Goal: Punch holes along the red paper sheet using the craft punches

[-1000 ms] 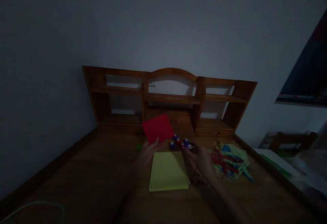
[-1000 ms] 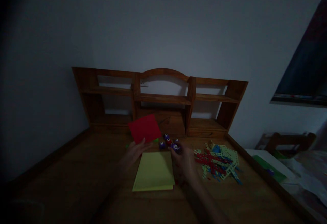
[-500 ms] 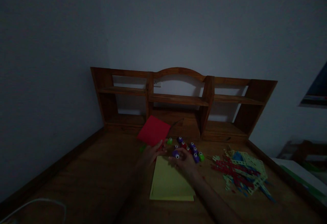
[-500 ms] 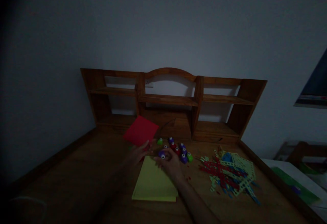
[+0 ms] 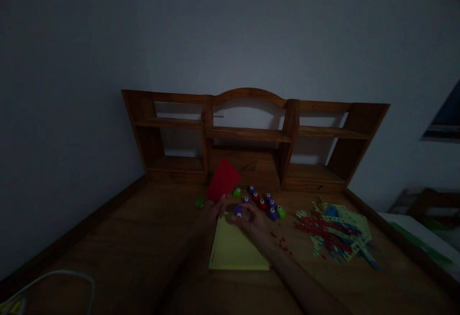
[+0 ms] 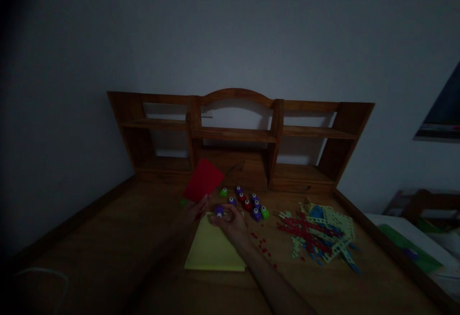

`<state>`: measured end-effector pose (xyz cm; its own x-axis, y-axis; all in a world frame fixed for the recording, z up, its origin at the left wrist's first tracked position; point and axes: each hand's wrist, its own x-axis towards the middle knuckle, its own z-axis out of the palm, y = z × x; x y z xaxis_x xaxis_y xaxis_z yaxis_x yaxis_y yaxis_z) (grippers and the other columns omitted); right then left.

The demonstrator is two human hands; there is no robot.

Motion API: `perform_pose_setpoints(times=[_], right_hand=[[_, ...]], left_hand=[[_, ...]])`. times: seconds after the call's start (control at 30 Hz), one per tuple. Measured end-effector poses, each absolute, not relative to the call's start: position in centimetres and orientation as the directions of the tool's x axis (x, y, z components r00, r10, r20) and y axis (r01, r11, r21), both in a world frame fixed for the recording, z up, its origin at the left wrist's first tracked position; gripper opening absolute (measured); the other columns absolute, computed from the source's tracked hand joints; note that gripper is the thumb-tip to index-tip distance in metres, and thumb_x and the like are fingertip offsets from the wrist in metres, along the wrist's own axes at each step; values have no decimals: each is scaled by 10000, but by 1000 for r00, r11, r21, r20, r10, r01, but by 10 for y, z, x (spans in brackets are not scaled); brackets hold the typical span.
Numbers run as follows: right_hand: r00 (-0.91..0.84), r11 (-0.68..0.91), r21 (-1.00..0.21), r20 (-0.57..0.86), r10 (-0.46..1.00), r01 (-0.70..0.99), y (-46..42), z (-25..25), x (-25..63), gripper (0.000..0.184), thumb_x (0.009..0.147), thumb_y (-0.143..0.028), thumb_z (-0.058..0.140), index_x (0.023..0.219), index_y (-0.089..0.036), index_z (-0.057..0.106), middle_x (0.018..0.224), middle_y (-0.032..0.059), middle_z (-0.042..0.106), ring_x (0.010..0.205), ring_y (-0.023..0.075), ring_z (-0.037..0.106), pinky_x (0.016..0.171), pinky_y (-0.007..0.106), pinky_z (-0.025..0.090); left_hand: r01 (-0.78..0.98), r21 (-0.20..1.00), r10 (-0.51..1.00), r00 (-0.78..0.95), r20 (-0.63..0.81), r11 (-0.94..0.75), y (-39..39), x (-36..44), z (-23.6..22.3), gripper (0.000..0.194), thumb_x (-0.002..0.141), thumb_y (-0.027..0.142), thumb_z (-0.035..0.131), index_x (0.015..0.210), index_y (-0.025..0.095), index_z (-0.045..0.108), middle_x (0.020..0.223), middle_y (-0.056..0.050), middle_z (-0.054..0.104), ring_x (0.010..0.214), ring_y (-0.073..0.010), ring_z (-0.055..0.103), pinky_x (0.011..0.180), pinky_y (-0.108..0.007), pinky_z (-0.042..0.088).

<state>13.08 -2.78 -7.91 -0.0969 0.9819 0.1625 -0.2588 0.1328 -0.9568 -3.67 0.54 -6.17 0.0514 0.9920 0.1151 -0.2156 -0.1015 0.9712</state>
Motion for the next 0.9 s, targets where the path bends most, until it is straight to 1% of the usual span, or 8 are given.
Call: perform_pose_setpoints(times=[0.13,0.23,0.3,0.4,0.53,0.73,0.8,0.9], right_hand=[[-51,161,-943,183,982,-292,-27,-76,132,504,488,-394,889,880,-208,634,836,19,705,683,176,659,670,305,534],[-34,141,-941,159,987,-307,-27,-74,132,536,467,-385,897,901,-205,639,784,10,705,649,171,655,665,304,526],[-36,128,-939,147,988,-319,-26,-73,131,536,468,-378,897,907,-206,641,757,5,702,630,171,652,656,302,519],[-31,124,-928,144,989,-350,-25,-76,131,510,465,-366,896,875,-204,640,779,11,706,636,171,653,647,296,511],[-54,112,-931,139,989,-348,-24,-81,131,485,495,-347,883,881,-194,632,783,16,706,661,167,651,656,286,499],[-60,105,-915,139,988,-388,-28,-74,131,486,510,-330,870,896,-200,606,788,-2,692,667,145,636,650,258,478],[-48,101,-919,129,991,-381,-30,-71,131,498,489,-331,875,885,-199,603,779,-7,686,655,141,629,634,252,468],[-19,101,-935,114,993,-340,-30,-69,131,503,475,-327,881,875,-194,607,710,-24,661,610,130,602,594,240,442]], left_hand=[[-84,977,965,157,209,-198,1,-35,-57,346,813,412,636,573,163,640,571,-28,575,568,-147,504,587,-247,373],[-36,976,957,195,216,-213,1,-35,-57,364,840,406,603,582,156,657,588,-48,604,584,-156,527,602,-249,381],[-47,977,958,190,214,-209,1,-35,-55,335,823,397,631,596,152,655,571,-45,599,561,-148,522,587,-246,377],[-64,972,959,162,233,-225,-1,-35,-51,274,780,367,687,616,153,642,567,-32,598,552,-142,525,579,-242,383],[1,966,957,131,258,-260,-4,-34,-45,270,764,372,700,615,154,647,600,-31,623,579,-148,547,595,-243,399],[64,973,972,95,215,-222,-3,-35,-48,201,690,315,763,593,155,691,605,-42,659,587,-167,565,583,-241,397],[105,967,970,90,225,-234,0,-36,-52,205,691,322,759,589,157,695,599,-42,662,587,-175,572,579,-244,401],[179,945,961,88,263,-275,3,-38,-59,278,750,384,703,584,161,685,592,-39,659,576,-174,579,574,-245,404]])
